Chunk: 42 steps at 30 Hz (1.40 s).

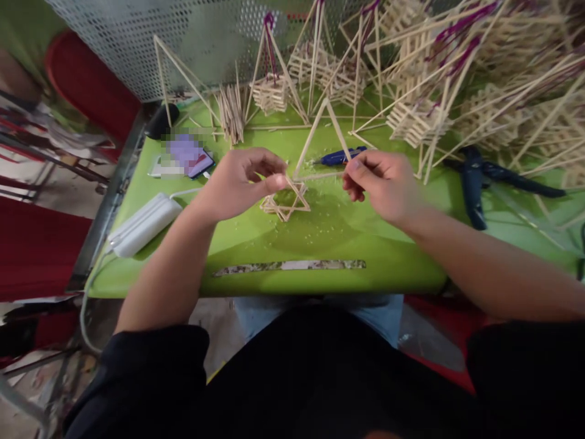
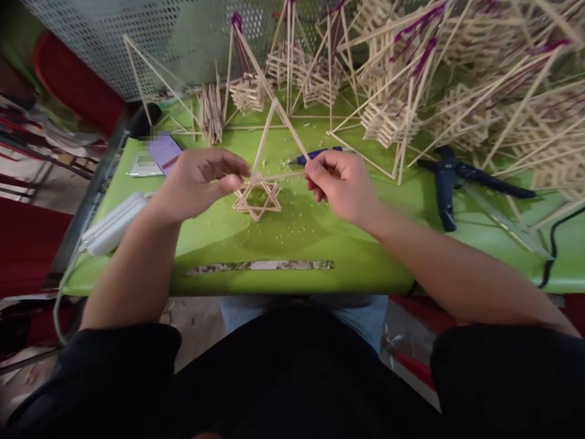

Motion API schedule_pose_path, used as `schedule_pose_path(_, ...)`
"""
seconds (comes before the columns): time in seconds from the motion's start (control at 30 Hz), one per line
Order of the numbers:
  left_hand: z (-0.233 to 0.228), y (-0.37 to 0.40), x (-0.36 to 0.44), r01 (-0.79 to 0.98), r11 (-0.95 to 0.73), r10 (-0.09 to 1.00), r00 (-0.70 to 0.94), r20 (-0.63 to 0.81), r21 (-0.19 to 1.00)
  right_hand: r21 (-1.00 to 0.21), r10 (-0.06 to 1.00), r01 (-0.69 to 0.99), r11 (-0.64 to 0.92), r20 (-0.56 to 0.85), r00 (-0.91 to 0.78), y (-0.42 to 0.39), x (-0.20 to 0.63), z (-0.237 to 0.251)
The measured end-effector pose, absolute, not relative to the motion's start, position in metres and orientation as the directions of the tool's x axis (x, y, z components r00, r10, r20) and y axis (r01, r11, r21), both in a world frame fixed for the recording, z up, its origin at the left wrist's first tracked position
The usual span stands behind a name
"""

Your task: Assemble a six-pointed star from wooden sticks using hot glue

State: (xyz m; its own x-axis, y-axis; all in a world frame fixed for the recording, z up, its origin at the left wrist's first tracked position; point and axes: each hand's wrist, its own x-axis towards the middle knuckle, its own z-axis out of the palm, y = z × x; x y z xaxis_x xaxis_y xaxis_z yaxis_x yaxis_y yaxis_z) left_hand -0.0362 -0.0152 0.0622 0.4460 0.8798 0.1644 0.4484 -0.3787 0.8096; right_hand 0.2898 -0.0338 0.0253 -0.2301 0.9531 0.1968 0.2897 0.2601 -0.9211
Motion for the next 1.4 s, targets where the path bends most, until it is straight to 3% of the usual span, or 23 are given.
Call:
schedule_pose_path(0.07,0.065,-0.005,-0.054,0.615,-0.437,0.862,0.495,0.11,0.656,-0.93,0.959,0.298,0.217,0.146,-0.242,-0.033,0.297,0.02)
schedule_pose_path(0.17,0.059,0.009,-0.072,0.771,-0.432,0.832,0.541,-0.122,0.468,-0.934,0.953,0.327,0.145,0.043,-0.3,-0.033,0.305,0.016)
schedule_pose_path(0.3,0.042,0.02,-0.073,0.801,-0.476,0.774,0.578,-0.26,0.363,-0.897,0.925,0.43,0.103,-0.073,-0.374,-0.034,0.306,0.016)
schedule_pose_path(0.73,0.046,0.007,-0.034,0.66,-0.574,0.638,0.731,-0.24,0.485,-0.806,0.829,0.585,0.092,-0.264,-0.493,-0.035,0.305,0.026)
schedule_pose_path(1.0,0.042,0.005,-0.03,0.683,-0.417,0.679,0.673,-0.293,0.6,-0.731,0.816,0.675,0.101,-0.327,-0.476,-0.033,0.301,0.02)
schedule_pose_path(1.17,0.043,0.005,-0.029,0.671,-0.431,0.678,0.682,-0.274,0.603,-0.667,0.811,0.736,0.112,-0.368,-0.456,-0.038,0.301,0.022)
schedule_pose_path(1.4,0.048,0.005,-0.032,0.666,-0.423,0.671,0.686,-0.282,0.615,-0.695,0.796,0.718,0.03,-0.418,-0.438,-0.052,0.298,0.034)
